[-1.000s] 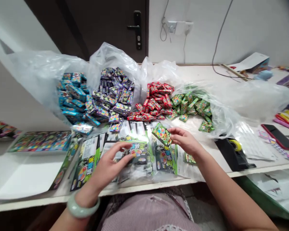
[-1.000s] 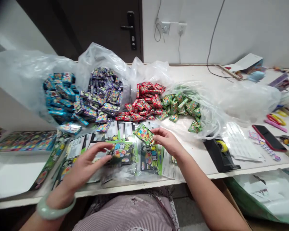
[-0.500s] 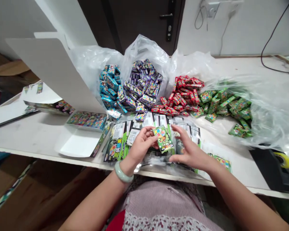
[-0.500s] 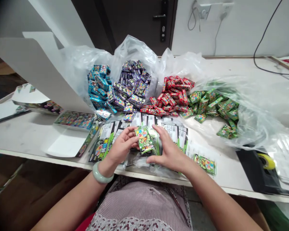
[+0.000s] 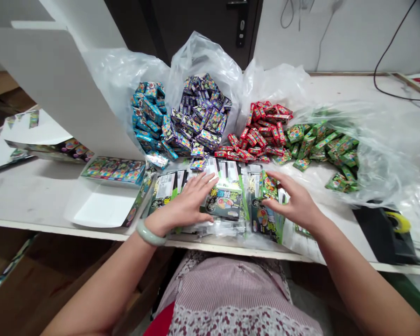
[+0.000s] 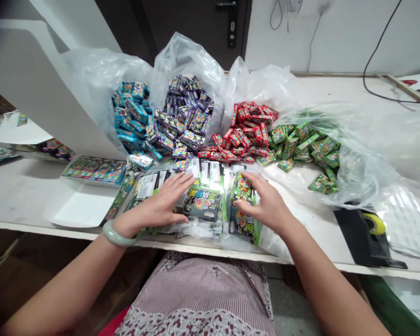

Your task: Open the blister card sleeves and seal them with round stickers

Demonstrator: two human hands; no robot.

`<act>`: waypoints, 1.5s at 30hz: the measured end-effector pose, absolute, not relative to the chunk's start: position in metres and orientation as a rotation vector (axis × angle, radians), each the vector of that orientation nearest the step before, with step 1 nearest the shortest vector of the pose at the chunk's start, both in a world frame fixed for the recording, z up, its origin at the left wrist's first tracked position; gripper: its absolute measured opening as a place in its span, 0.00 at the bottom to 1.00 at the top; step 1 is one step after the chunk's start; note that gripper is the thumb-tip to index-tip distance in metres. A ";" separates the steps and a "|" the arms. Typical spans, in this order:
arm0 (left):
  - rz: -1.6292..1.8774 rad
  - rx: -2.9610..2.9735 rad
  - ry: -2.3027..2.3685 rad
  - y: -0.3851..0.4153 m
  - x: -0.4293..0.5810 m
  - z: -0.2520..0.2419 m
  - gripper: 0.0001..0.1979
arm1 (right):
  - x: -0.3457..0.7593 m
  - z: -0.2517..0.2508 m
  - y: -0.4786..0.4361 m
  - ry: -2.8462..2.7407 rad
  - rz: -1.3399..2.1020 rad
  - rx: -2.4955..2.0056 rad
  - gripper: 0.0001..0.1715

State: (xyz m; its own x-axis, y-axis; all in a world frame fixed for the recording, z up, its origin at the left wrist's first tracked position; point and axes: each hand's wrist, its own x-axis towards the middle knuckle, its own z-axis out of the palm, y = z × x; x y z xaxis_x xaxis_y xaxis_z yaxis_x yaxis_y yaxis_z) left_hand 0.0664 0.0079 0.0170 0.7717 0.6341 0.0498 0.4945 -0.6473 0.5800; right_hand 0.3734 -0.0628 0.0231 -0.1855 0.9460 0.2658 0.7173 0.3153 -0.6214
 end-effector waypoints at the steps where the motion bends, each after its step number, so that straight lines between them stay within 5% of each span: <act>1: 0.243 2.455 0.835 0.012 0.064 0.015 0.51 | 0.377 0.020 -0.064 -1.965 0.504 -1.478 0.37; 9: 0.360 2.560 0.848 0.009 0.065 0.019 0.47 | 0.366 0.024 -0.071 -2.170 0.700 -1.282 0.40; 22: 0.394 2.612 0.974 -0.004 0.051 0.031 0.46 | 0.366 0.085 -0.070 -2.345 0.420 -1.070 0.40; 31: 0.487 2.458 0.905 -0.015 0.050 0.030 0.46 | 0.350 0.047 -0.056 -2.425 0.267 -1.102 0.38; 45: 0.410 2.528 0.881 -0.017 0.054 0.021 0.47 | 0.350 0.060 -0.049 -2.660 0.223 -1.142 0.37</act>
